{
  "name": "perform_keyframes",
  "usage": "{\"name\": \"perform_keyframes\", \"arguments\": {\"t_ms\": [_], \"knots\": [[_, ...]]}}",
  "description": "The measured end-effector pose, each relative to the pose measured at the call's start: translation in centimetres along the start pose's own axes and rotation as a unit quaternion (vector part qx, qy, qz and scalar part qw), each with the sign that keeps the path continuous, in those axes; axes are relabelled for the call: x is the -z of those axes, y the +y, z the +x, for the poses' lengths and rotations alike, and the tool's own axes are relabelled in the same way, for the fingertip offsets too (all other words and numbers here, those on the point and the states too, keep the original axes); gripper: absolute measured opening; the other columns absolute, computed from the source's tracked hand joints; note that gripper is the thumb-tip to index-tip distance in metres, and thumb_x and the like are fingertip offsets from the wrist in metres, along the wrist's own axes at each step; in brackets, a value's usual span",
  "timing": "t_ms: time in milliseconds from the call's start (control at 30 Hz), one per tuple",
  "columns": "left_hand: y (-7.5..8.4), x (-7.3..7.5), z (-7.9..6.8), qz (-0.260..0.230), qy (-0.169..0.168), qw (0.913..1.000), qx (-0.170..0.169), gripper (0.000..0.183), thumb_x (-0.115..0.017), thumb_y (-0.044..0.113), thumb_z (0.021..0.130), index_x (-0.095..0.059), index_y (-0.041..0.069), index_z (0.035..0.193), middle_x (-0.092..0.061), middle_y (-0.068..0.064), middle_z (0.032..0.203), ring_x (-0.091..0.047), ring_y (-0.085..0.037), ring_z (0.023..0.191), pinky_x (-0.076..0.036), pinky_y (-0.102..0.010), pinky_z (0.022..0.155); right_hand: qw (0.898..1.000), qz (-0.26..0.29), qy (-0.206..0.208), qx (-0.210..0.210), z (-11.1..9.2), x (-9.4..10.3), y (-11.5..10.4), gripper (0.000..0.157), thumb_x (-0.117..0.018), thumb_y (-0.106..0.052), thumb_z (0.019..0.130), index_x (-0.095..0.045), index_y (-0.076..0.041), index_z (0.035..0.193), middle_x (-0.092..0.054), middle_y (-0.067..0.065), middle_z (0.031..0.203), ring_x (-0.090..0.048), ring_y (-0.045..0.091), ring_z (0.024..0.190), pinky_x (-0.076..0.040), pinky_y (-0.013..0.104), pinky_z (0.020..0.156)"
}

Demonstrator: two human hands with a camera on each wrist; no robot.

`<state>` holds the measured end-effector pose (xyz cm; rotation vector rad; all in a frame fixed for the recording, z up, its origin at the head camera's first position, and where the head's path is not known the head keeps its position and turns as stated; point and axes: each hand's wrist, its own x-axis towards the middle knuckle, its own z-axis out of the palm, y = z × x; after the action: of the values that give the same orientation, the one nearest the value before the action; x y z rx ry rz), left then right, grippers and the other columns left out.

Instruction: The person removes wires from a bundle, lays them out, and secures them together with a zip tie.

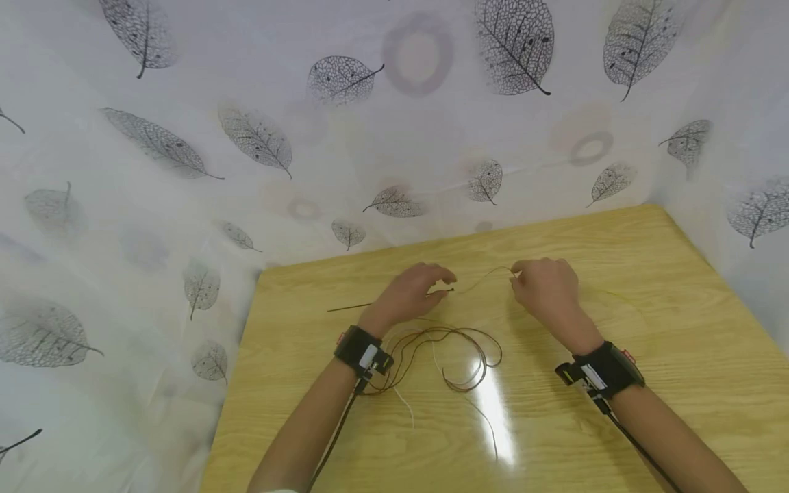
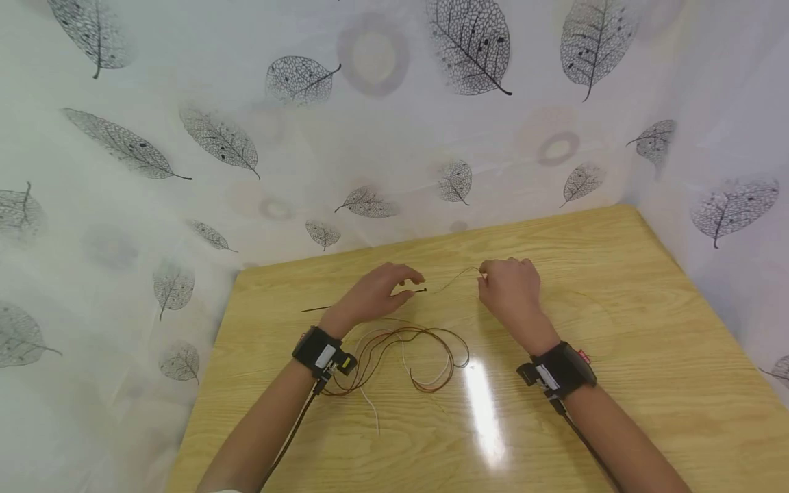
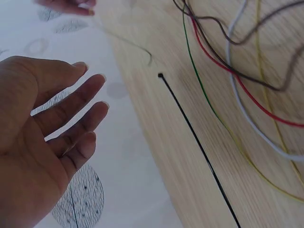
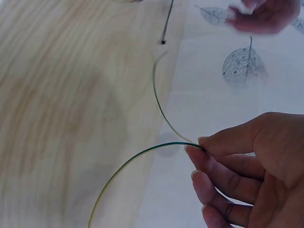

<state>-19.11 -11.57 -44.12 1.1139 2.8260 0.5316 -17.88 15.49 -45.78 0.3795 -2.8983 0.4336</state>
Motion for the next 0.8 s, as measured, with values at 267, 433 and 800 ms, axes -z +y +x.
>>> {"name": "perform_keyframes", "arguments": {"t_ms": [267, 433, 800], "knots": [[1.9, 0.3, 4.0, 0.027, 0.048, 0.9983, -0.02, 0.039, -0.062, 0.02, 0.097, -0.057, 0.011, 0.135, -0.059, -0.001, 0.136, -0.052, -0.017, 0.123, -0.033, -0.032, 0.112, 0.995, 0.016, 0.085, 0.059, 1.1, 1.6, -3.5, 0.011, -0.072, -0.016, 0.082, -0.079, -0.011, 0.089, -0.074, 0.001, 0.068, -0.062, 0.027, 0.061, -0.046, 0.042, 0.064], [2.6, 1.0, 4.7, 0.035, 0.109, 0.9926, -0.039, 0.018, -0.066, 0.019, 0.095, -0.074, 0.014, 0.11, -0.076, 0.005, 0.098, -0.064, -0.012, 0.082, -0.049, -0.027, 0.079, 0.986, 0.022, 0.141, 0.09, 1.3, 2.4, -4.5, 0.007, -0.073, -0.014, 0.08, -0.078, -0.012, 0.082, -0.071, 0.0, 0.064, -0.056, 0.024, 0.056, -0.044, 0.039, 0.061], [1.1, 2.6, 0.8, 0.042, 0.153, 0.9874, -0.001, 0.014, -0.067, 0.024, 0.093, -0.077, 0.021, 0.103, -0.072, 0.013, 0.076, -0.055, -0.004, 0.069, -0.045, -0.029, 0.077, 0.975, -0.018, 0.145, 0.167, 0.9, 2.7, -3.6, 0.004, -0.076, -0.014, 0.078, -0.08, -0.013, 0.079, -0.072, 0.002, 0.064, -0.058, 0.024, 0.061, -0.049, 0.042, 0.073]]}}
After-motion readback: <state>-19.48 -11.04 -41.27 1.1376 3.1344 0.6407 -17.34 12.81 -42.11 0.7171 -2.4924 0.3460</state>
